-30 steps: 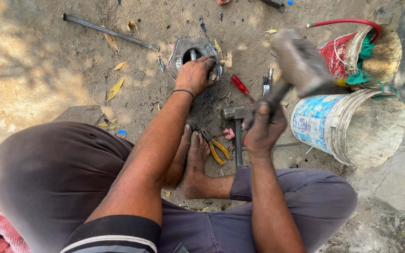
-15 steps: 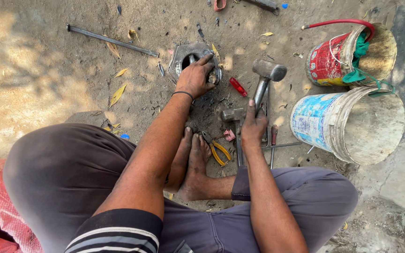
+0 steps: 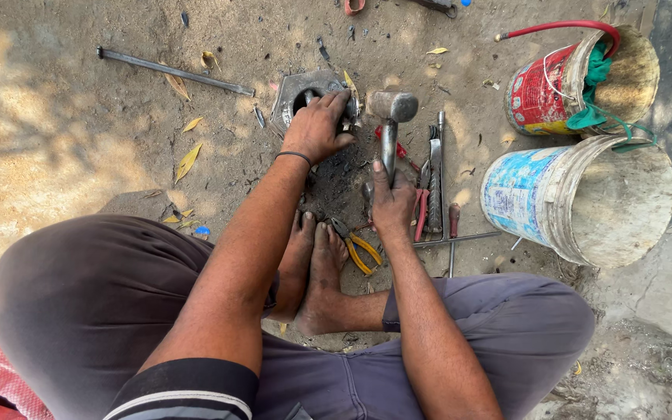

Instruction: The person sits on the ground and uses a hammer and pliers to disassemble and reshape a cylindrical metal component. The person repeatedly strikes the metal piece on a metal base, removes fragments, and adjusts the piece with pliers.

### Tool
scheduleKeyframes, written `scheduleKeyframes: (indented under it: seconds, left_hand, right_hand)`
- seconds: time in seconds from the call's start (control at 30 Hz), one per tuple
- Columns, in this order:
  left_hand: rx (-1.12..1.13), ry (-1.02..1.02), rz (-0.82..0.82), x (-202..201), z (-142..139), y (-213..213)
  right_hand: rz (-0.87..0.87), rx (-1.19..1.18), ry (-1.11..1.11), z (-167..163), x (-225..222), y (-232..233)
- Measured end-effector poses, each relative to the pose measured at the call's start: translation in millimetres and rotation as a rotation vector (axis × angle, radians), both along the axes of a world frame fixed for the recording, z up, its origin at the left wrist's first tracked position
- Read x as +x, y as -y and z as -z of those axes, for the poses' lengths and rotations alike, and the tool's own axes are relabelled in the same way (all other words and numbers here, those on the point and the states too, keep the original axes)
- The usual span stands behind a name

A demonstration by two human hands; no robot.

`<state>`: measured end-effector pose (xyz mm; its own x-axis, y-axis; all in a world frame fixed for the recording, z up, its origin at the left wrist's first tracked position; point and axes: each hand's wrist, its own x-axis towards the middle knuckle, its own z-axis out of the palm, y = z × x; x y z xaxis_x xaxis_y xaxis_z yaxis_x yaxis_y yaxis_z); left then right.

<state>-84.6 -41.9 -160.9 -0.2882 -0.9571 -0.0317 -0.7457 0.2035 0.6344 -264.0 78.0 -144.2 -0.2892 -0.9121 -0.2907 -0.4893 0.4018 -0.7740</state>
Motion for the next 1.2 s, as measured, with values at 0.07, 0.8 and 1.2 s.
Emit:
scheduleKeyframes:
  seconds: [0.07, 0.8, 1.2]
  left_hand:
    - [-0.084, 0.013, -0.03, 0.3, 4.5, -1.8]
    - [0.003, -0.011, -0.011, -0.3, -1.8, 6.4]
    - [0.017, 0.001, -0.012, -0.9, 10.8, 4.6]
  right_hand:
    - [0.004, 0.05, 0.063, 9.7, 3.0, -1.2]
    - [0.002, -0.007, 0.11, -10.7, 7.5, -3.5]
    - [-0.169, -0.294, -0.06, -1.9, 3.7, 1.8]
